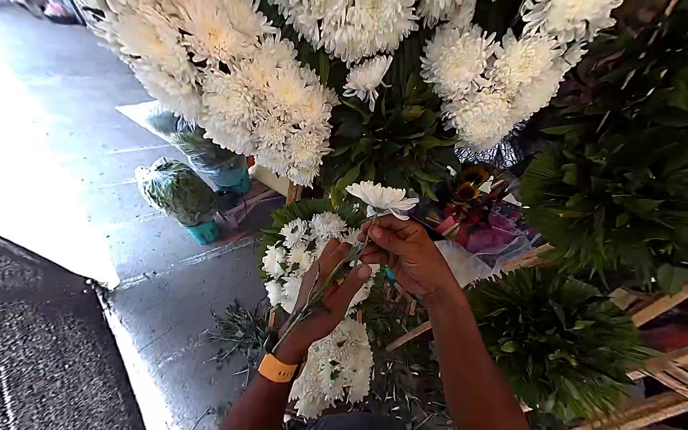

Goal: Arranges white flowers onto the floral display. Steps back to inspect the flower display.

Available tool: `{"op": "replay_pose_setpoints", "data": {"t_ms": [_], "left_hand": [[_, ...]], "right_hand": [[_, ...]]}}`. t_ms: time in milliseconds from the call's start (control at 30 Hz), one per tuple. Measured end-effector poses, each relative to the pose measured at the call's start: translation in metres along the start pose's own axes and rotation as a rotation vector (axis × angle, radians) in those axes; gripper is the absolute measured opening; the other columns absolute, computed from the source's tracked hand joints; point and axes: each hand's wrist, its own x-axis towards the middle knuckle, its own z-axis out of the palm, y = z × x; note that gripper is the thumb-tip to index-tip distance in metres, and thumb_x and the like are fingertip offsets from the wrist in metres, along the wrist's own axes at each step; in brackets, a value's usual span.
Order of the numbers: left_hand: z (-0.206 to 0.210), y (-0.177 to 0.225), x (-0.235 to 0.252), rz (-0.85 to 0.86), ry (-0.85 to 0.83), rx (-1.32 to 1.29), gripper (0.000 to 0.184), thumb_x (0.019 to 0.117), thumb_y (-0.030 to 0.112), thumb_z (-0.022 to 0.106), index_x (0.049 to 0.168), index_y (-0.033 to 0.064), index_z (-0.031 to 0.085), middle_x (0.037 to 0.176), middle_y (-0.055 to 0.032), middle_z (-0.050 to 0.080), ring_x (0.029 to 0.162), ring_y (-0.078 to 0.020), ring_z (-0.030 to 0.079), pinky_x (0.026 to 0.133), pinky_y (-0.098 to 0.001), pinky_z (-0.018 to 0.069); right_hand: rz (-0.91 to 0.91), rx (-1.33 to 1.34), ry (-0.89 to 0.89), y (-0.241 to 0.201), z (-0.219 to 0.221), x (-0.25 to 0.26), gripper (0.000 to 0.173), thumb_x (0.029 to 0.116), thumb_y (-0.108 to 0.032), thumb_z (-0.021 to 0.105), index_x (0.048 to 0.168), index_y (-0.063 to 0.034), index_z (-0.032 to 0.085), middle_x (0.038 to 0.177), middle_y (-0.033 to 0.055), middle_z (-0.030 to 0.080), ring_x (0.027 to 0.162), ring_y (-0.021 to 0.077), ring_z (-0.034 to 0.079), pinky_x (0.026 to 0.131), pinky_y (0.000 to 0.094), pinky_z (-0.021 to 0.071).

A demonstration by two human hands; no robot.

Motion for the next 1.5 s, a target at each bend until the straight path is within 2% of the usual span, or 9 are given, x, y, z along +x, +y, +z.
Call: {"op": "replay_pose_setpoints", "data": {"t_ms": [133, 233, 500, 600, 733, 800, 967, 1167, 1500], "left_hand": [[0.000, -0.002, -0.009, 0.029, 0.015, -0.198, 0.042, 0.1005, 0.052, 0.058, 0.104, 0.0119, 0.068, 0.086, 0.0075, 0.064, 0.078, -0.0013, 0.061, 0.072, -0.0228, 0.0547], [-0.003, -0.009, -0.017, 0.016, -0.025, -0.332, 0.036, 0.1016, 0.054, 0.054, 0.087, 0.0232, 0.067, 0.075, 0.0126, 0.060, 0.067, 0.0020, 0.056, 0.063, -0.0173, 0.0491], [-0.026, -0.034, -0.052, -0.119, -0.032, -0.459, 0.035, 0.1007, 0.056, 0.053, 0.104, 0.0259, 0.071, 0.073, 0.0133, 0.061, 0.059, 0.0025, 0.053, 0.053, -0.0158, 0.0470], [-0.029, -0.039, -0.060, -0.102, -0.016, -0.459, 0.036, 0.1021, 0.054, 0.053, 0.104, 0.0238, 0.072, 0.069, 0.0115, 0.059, 0.057, -0.0005, 0.053, 0.052, -0.0188, 0.0479], [-0.034, -0.042, -0.068, -0.083, -0.025, -0.434, 0.038, 0.1038, 0.053, 0.050, 0.106, 0.0224, 0.071, 0.068, 0.0110, 0.057, 0.055, -0.0013, 0.052, 0.051, -0.0201, 0.0478], [-0.037, -0.044, -0.072, -0.087, -0.019, -0.430, 0.036, 0.1046, 0.051, 0.050, 0.106, 0.0218, 0.071, 0.069, 0.0107, 0.058, 0.056, -0.0019, 0.053, 0.052, -0.0207, 0.0481], [-0.039, -0.048, -0.077, -0.100, 0.005, -0.425, 0.035, 0.1057, 0.048, 0.049, 0.106, 0.0217, 0.072, 0.071, 0.0094, 0.058, 0.057, -0.0036, 0.053, 0.054, -0.0233, 0.0490], [-0.033, -0.050, -0.077, -0.131, -0.012, -0.440, 0.031, 0.1058, 0.044, 0.051, 0.104, 0.0192, 0.071, 0.067, 0.0096, 0.056, 0.054, -0.0036, 0.052, 0.052, -0.0227, 0.0482], [-0.033, -0.053, -0.084, -0.151, 0.056, -0.373, 0.021, 0.1046, 0.037, 0.056, 0.102, 0.0210, 0.070, 0.067, 0.0091, 0.058, 0.052, -0.0037, 0.053, 0.050, -0.0228, 0.0496]], "right_hand": [[0.041, -0.020, 0.001, 0.002, 0.007, 0.002, 0.012, 0.1011, 0.000, 0.057, 0.107, 0.0034, 0.068, 0.099, 0.0126, 0.072, 0.081, 0.0179, 0.072, 0.079, 0.0353, 0.0637], [-0.039, 0.006, 0.124, -0.005, 0.008, 0.009, 0.012, 0.1040, -0.003, 0.053, 0.108, 0.0025, 0.063, 0.099, 0.0106, 0.069, 0.082, 0.0180, 0.071, 0.080, 0.0364, 0.0629], [-1.056, -0.485, 0.633, -0.133, -0.044, 0.057, 0.019, 0.0947, -0.001, 0.069, 0.112, 0.0015, 0.061, 0.095, 0.0102, 0.074, 0.085, 0.0247, 0.076, 0.081, 0.0438, 0.0662], [-1.230, -0.854, 0.941, -0.181, -0.055, 0.094, 0.028, 0.0896, -0.010, 0.075, 0.111, 0.0044, 0.065, 0.099, 0.0125, 0.075, 0.092, 0.0212, 0.075, 0.084, 0.0397, 0.0631], [-1.029, -1.475, 1.248, -0.203, -0.075, 0.135, 0.030, 0.0851, -0.018, 0.072, 0.113, -0.0077, 0.076, 0.148, 0.0144, 0.054, 0.140, 0.0368, 0.045, 0.111, 0.0504, 0.0421], [-0.865, -1.611, 1.354, -0.210, -0.081, 0.151, 0.035, 0.0818, -0.022, 0.073, 0.116, -0.0162, 0.078, 0.157, 0.0116, 0.046, 0.149, 0.0423, 0.032, 0.115, 0.0588, 0.0325], [-0.621, -1.656, 1.390, -0.227, -0.069, 0.154, 0.037, 0.0835, -0.023, 0.072, 0.120, -0.0165, 0.076, 0.162, 0.0055, 0.040, 0.154, 0.0358, 0.024, 0.120, 0.0623, 0.0234], [-0.706, -1.701, 1.398, -0.216, -0.085, 0.160, 0.033, 0.0840, -0.017, 0.069, 0.117, -0.0177, 0.076, 0.160, 0.0085, 0.042, 0.153, 0.0372, 0.026, 0.120, 0.0628, 0.0229], [-0.489, -1.756, 1.412, -0.229, -0.096, 0.175, 0.037, 0.0889, -0.019, 0.063, 0.124, -0.0202, 0.073, 0.164, 0.0101, 0.034, 0.155, 0.0366, 0.019, 0.122, 0.0656, 0.0133]]}}
